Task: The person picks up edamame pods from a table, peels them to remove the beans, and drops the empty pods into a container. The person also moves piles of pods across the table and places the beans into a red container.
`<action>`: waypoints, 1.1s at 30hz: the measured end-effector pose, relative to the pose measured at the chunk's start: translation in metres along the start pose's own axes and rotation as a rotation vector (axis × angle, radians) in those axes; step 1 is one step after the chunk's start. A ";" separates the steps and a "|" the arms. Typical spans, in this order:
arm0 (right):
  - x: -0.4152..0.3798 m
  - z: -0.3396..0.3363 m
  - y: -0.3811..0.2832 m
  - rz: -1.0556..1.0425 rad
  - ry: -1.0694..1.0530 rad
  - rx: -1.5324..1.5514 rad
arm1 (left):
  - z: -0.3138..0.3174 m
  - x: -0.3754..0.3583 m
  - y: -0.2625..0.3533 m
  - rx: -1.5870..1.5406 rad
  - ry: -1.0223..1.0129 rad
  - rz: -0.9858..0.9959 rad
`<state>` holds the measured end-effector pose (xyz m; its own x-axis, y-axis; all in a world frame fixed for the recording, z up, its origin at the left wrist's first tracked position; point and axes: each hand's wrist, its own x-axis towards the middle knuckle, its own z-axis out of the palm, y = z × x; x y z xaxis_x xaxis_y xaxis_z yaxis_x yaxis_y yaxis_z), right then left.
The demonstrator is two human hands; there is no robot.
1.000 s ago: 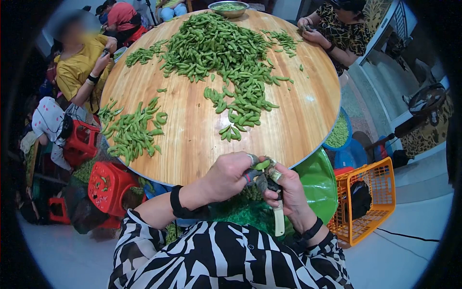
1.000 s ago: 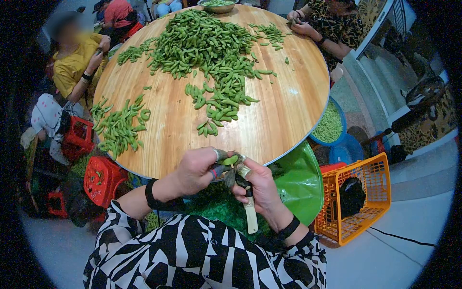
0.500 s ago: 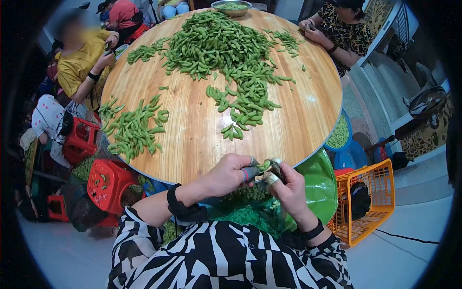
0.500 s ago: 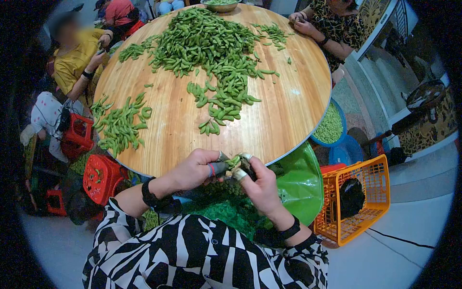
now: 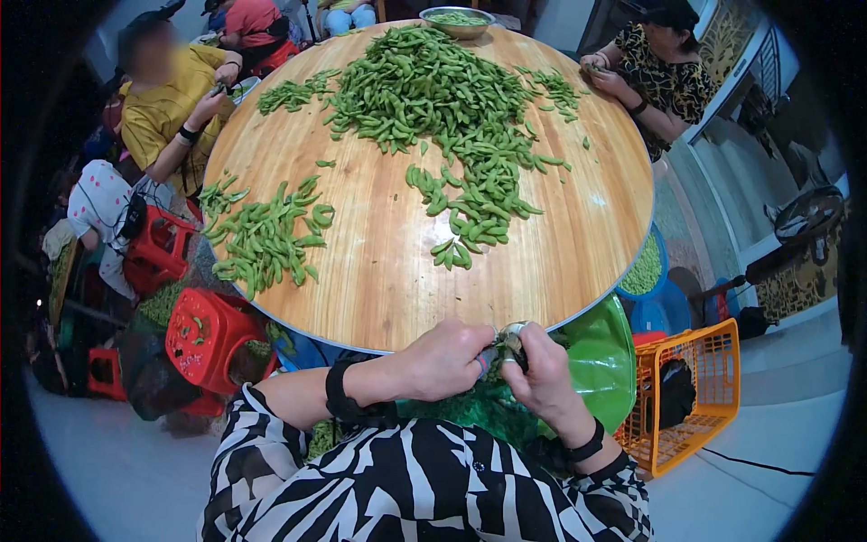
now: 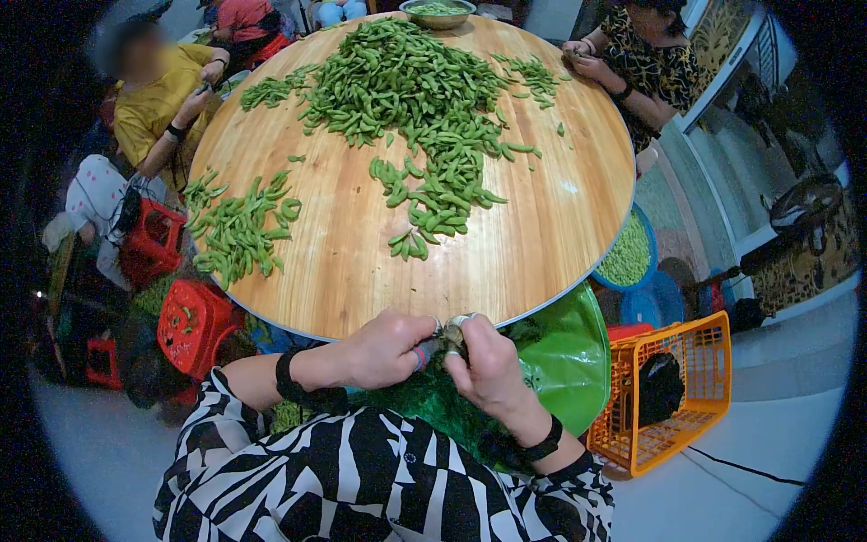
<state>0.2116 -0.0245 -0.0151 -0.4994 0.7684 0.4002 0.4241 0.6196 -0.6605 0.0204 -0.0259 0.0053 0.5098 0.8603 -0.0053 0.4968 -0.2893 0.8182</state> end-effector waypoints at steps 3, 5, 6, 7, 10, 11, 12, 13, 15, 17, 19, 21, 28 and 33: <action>-0.002 0.002 0.002 0.074 -0.037 -0.022 | 0.000 -0.001 -0.001 -0.059 -0.049 -0.041; -0.005 0.007 0.007 0.034 -0.024 -0.051 | 0.001 -0.006 0.000 -0.054 -0.096 -0.032; -0.006 0.006 0.005 0.035 -0.022 -0.049 | 0.001 -0.008 -0.001 -0.052 -0.146 -0.023; -0.006 0.001 0.000 0.117 -0.054 0.013 | -0.003 -0.011 -0.001 -0.050 -0.145 -0.023; -0.009 -0.013 -0.003 0.185 -0.114 0.084 | -0.028 -0.026 -0.013 0.212 0.032 0.006; -0.010 -0.016 0.000 0.209 -0.188 0.099 | -0.047 -0.029 -0.024 0.392 0.156 0.034; -0.011 -0.018 0.001 0.232 -0.258 0.112 | -0.066 -0.030 -0.030 0.607 0.247 -0.030; -0.012 -0.018 0.001 0.233 -0.256 0.113 | -0.087 -0.026 -0.050 0.842 0.239 -0.037; -0.008 -0.019 0.001 0.163 -0.418 0.236 | -0.106 -0.016 -0.051 1.127 0.358 0.019; -0.004 -0.014 -0.002 0.204 -0.372 0.232 | -0.112 0.007 -0.067 0.954 0.280 0.139; -0.008 -0.010 0.005 0.342 -0.344 0.250 | -0.105 0.033 -0.087 0.770 0.203 0.264; -0.010 -0.013 0.005 0.372 -0.316 0.296 | -0.096 0.055 -0.097 0.654 0.107 0.476; -0.016 -0.023 0.003 0.512 -0.209 0.689 | -0.090 0.065 -0.108 0.625 0.085 0.409; 0.000 -0.022 -0.005 0.599 -0.118 0.782 | -0.077 0.045 -0.069 -0.075 0.194 -0.179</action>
<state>0.2256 -0.0246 0.0021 -0.4558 0.8727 -0.1749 0.0343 -0.1791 -0.9832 -0.0449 0.0649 -0.0067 0.2713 0.9612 -0.0493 0.5094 -0.0999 0.8547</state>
